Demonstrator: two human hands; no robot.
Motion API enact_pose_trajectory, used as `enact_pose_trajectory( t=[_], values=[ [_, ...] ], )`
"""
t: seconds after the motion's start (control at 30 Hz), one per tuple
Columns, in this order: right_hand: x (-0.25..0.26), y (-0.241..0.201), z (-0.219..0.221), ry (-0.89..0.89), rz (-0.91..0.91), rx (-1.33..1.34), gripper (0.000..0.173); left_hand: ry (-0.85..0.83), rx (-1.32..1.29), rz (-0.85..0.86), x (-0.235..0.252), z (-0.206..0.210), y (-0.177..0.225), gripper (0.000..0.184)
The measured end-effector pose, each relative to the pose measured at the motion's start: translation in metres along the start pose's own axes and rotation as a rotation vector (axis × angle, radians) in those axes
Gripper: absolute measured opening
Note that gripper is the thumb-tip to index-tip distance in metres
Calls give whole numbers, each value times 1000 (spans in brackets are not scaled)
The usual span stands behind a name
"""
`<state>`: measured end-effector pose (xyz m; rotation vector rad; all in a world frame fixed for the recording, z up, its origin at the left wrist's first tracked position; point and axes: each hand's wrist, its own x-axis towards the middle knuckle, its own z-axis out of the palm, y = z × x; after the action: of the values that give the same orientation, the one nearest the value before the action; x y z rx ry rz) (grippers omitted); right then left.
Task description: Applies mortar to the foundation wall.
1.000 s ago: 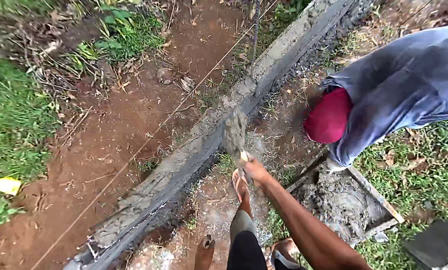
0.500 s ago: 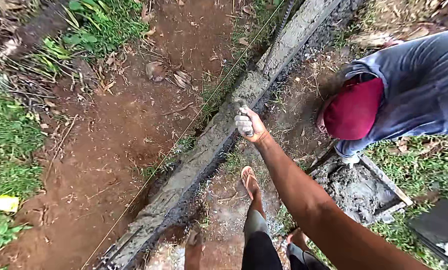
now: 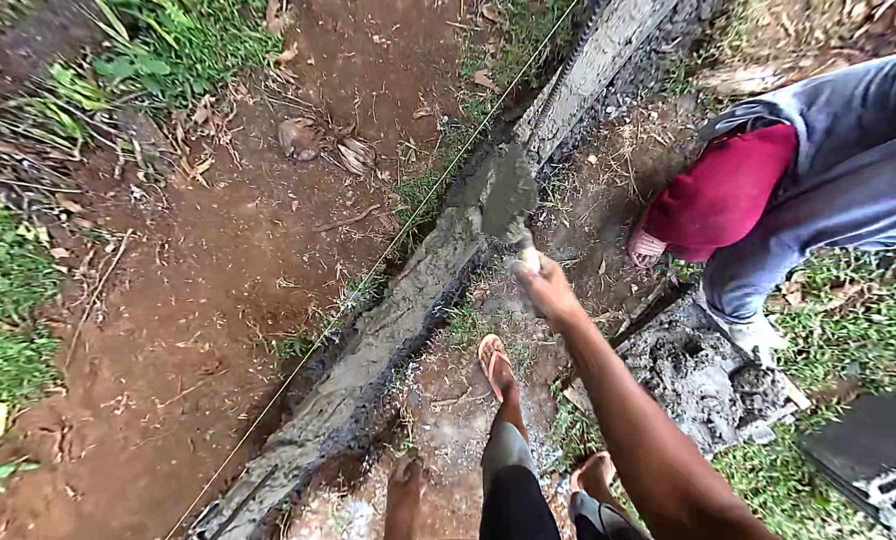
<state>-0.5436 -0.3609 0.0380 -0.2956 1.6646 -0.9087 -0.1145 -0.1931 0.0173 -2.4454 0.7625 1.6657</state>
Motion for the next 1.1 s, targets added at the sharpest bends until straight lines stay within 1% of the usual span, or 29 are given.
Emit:
enact_pose_trajectory(
  t=[0.07, 0.1, 0.17, 0.2, 0.3, 0.37, 0.4, 0.47, 0.5, 0.57, 0.63, 0.67, 0.73, 0.77, 0.83, 0.93, 1.03, 1.1],
  values=[
    [-11, -10, -27, 95, -62, -330, 34, 4, -6, 11, 1, -4, 7, 39],
    [-16, -20, -36, 132, -54, -521, 35, 4, 2, 11, 1, -5, 9, 40],
    [-18, -31, -34, 157, 7, -815, 44, 8, 37, 21, 3, -2, 12, 40],
    [-19, -29, -28, 130, 45, -905, 48, 6, 57, 24, 5, 0, 10, 41],
    [-32, -7, -21, 20, 107, -1026, 46, -7, 54, -3, 9, 8, -3, 44],
    [-58, -13, -32, 50, 108, -1053, 47, -13, 19, 10, 9, 13, -7, 42],
    [-72, -20, -40, 84, 80, -1058, 50, -15, -6, 14, 7, 14, -10, 42],
    [-90, -40, -56, 155, -62, -1097, 46, -25, -23, 22, 5, 15, -20, 41],
    [-89, -56, -64, 176, -144, -1152, 42, -36, -22, 21, 7, 16, -26, 40],
    [-72, -90, -73, 178, -253, -1301, 36, -63, -22, 1, 13, 21, -37, 41],
    [-49, -120, -67, 114, -236, -1466, 34, -72, -22, -42, 16, 26, -48, 44],
    [-42, -127, -62, 70, -213, -1545, 33, -66, -24, -59, 17, 29, -51, 44],
    [-38, -122, -56, -7, -178, -1663, 29, -53, -47, -83, 16, 32, -55, 44],
    [-42, -115, -57, -20, -197, -1669, 28, -47, -71, -85, 11, 32, -55, 42],
    [-53, -104, -64, 18, -278, -1623, 24, -46, -105, -71, 9, 32, -52, 39],
    [-58, -95, -62, 68, -275, -1558, 28, -41, -101, -29, 10, 30, -46, 39],
    [-51, -105, -56, 126, -236, -1472, 29, -1, -81, -3, 10, 24, -47, 43],
    [-38, -110, -57, 162, -246, -1387, 28, 45, -63, 16, 2, 19, -54, 43]
  ],
)
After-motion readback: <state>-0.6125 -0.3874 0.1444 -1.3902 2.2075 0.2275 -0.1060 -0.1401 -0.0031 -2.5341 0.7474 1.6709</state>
